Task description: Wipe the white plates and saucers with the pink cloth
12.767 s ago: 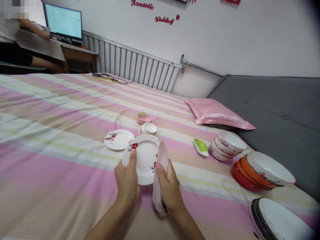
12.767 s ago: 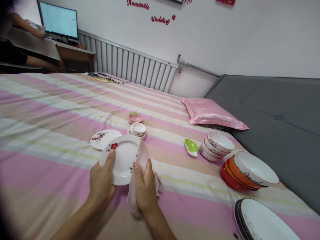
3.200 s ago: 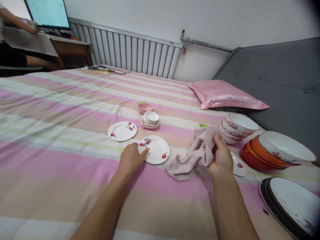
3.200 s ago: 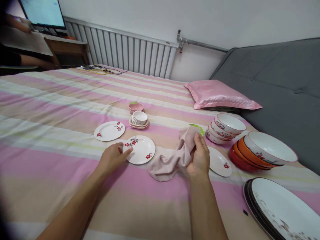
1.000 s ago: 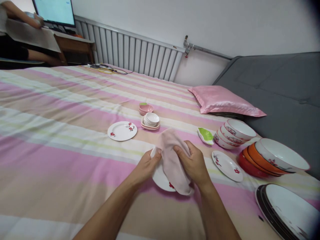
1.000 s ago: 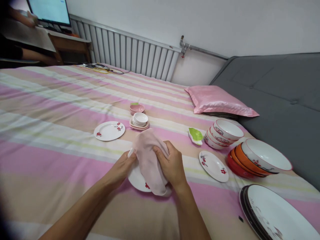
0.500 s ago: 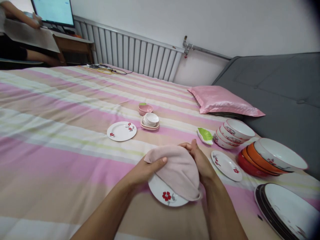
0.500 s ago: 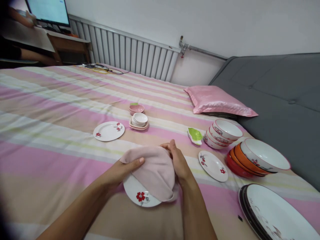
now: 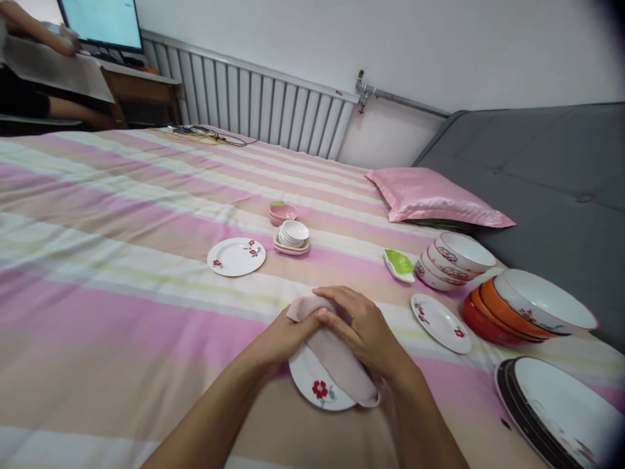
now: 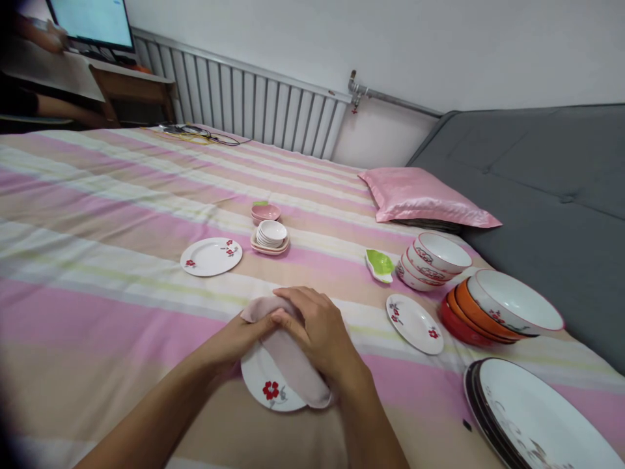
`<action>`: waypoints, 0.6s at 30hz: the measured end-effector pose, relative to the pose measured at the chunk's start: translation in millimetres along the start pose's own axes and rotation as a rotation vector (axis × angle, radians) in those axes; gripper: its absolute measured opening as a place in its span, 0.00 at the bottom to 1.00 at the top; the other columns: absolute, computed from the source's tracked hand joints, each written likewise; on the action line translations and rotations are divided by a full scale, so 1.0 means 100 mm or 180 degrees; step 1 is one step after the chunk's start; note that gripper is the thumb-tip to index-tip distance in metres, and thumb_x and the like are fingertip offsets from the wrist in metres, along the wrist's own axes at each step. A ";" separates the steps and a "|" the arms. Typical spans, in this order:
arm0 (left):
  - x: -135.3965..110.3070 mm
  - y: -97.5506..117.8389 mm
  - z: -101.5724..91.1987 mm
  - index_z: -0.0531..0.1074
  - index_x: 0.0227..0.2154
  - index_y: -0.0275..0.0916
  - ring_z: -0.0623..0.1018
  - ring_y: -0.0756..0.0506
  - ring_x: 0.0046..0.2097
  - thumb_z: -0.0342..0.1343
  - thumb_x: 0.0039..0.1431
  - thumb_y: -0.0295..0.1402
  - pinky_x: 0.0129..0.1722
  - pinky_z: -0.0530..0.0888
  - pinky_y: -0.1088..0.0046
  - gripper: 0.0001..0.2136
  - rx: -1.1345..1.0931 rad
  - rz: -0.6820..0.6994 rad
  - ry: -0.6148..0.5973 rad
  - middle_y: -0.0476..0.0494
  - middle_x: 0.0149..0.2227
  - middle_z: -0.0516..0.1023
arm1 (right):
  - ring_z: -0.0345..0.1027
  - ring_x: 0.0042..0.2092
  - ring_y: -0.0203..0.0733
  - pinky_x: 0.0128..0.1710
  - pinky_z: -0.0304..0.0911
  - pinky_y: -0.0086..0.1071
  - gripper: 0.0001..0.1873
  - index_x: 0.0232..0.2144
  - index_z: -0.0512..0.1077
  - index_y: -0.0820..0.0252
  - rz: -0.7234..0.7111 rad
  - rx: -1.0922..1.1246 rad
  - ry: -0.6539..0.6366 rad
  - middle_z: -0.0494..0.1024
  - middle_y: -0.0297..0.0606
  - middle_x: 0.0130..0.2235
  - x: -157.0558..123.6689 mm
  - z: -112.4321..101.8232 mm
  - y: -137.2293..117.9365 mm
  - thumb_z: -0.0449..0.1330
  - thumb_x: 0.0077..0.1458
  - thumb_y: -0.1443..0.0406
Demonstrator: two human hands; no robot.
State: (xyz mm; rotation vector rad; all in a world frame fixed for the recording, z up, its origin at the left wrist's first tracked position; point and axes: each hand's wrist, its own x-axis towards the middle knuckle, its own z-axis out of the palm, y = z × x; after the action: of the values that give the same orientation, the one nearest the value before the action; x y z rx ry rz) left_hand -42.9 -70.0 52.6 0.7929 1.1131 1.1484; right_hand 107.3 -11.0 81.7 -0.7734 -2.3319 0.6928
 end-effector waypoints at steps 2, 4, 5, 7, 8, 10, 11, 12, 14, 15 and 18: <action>-0.01 0.01 0.00 0.76 0.37 0.36 0.76 0.41 0.38 0.58 0.50 0.47 0.34 0.71 0.71 0.19 -0.0020 0.0010 0.0010 0.41 0.35 0.79 | 0.67 0.47 0.44 0.46 0.61 0.36 0.16 0.47 0.68 0.52 0.0074 -0.0112 -0.0010 0.74 0.38 0.46 0.01 0.05 0.03 0.54 0.57 0.56; -0.01 0.03 0.01 0.76 0.36 0.35 0.76 0.41 0.38 0.55 0.52 0.48 0.34 0.71 0.72 0.20 -0.0041 0.0078 -0.0070 0.41 0.33 0.79 | 0.69 0.45 0.44 0.44 0.62 0.35 0.16 0.46 0.68 0.52 0.0126 -0.0249 0.0045 0.75 0.38 0.45 0.01 0.06 0.06 0.54 0.56 0.56; -0.02 0.05 0.01 0.76 0.36 0.35 0.76 0.41 0.38 0.54 0.52 0.48 0.34 0.71 0.72 0.20 -0.0023 0.0144 -0.0113 0.41 0.33 0.79 | 0.69 0.43 0.44 0.43 0.62 0.35 0.15 0.44 0.69 0.52 0.0150 -0.0323 0.0054 0.75 0.38 0.44 0.01 0.06 0.08 0.55 0.56 0.56; -0.02 0.08 0.01 0.76 0.36 0.35 0.75 0.42 0.38 0.53 0.53 0.48 0.35 0.71 0.72 0.20 0.0077 0.0292 -0.0177 0.41 0.32 0.79 | 0.70 0.39 0.44 0.40 0.62 0.34 0.13 0.41 0.70 0.53 0.0230 -0.0432 0.0038 0.76 0.37 0.40 0.01 0.04 0.10 0.54 0.55 0.55; -0.02 0.10 0.02 0.76 0.35 0.35 0.75 0.42 0.37 0.54 0.53 0.48 0.35 0.70 0.73 0.20 0.0147 0.0364 -0.0199 0.41 0.32 0.78 | 0.70 0.36 0.43 0.38 0.62 0.33 0.13 0.39 0.70 0.53 0.0289 -0.0457 0.0020 0.77 0.37 0.37 0.01 0.03 0.11 0.54 0.55 0.55; -0.02 0.12 0.01 0.76 0.34 0.35 0.75 0.43 0.35 0.54 0.52 0.48 0.33 0.70 0.74 0.19 0.0274 0.0503 -0.0225 0.42 0.31 0.78 | 0.68 0.31 0.41 0.33 0.61 0.30 0.12 0.35 0.70 0.54 0.0423 -0.0418 0.0021 0.76 0.34 0.31 0.00 0.01 0.12 0.54 0.55 0.54; -0.01 0.13 0.01 0.76 0.32 0.35 0.75 0.44 0.33 0.55 0.52 0.48 0.31 0.69 0.75 0.19 0.0334 0.0556 -0.0227 0.42 0.30 0.78 | 0.67 0.30 0.40 0.31 0.60 0.29 0.12 0.34 0.69 0.54 0.0485 -0.0354 0.0045 0.75 0.33 0.28 0.00 0.00 0.12 0.54 0.55 0.54; 0.01 0.13 0.00 0.76 0.29 0.34 0.74 0.45 0.31 0.55 0.52 0.48 0.28 0.69 0.76 0.19 0.0392 0.0589 -0.0215 0.43 0.28 0.77 | 0.67 0.29 0.39 0.30 0.59 0.29 0.13 0.33 0.69 0.55 0.0544 -0.0269 0.0080 0.74 0.32 0.27 0.00 -0.01 0.11 0.54 0.55 0.53; 0.03 0.11 -0.02 0.74 0.25 0.34 0.72 0.47 0.25 0.54 0.52 0.49 0.24 0.66 0.77 0.19 0.0454 0.0592 -0.0173 0.45 0.23 0.75 | 0.65 0.28 0.38 0.28 0.57 0.27 0.14 0.31 0.69 0.56 0.0638 -0.0057 0.0144 0.73 0.31 0.26 0.00 -0.02 0.10 0.54 0.54 0.52; 0.05 0.10 -0.03 0.74 0.24 0.34 0.72 0.48 0.24 0.54 0.51 0.49 0.23 0.66 0.77 0.20 0.0443 0.0569 -0.0145 0.45 0.22 0.74 | 0.65 0.27 0.37 0.28 0.57 0.27 0.15 0.31 0.69 0.56 0.0677 0.0056 0.0169 0.73 0.31 0.26 0.00 -0.02 0.10 0.54 0.54 0.52; 0.07 0.08 -0.03 0.74 0.27 0.33 0.73 0.46 0.25 0.55 0.50 0.50 0.24 0.67 0.76 0.21 0.0215 0.0535 -0.0004 0.44 0.24 0.76 | 0.63 0.28 0.36 0.27 0.56 0.26 0.15 0.31 0.69 0.58 0.0772 0.0347 0.0290 0.72 0.30 0.27 0.01 -0.02 0.08 0.54 0.55 0.52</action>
State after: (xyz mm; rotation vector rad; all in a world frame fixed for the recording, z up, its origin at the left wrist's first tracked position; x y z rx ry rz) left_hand -48.0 -61.2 57.7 0.9542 1.1048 1.2548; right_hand 110.5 -3.7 78.3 -1.0260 -2.1202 0.8620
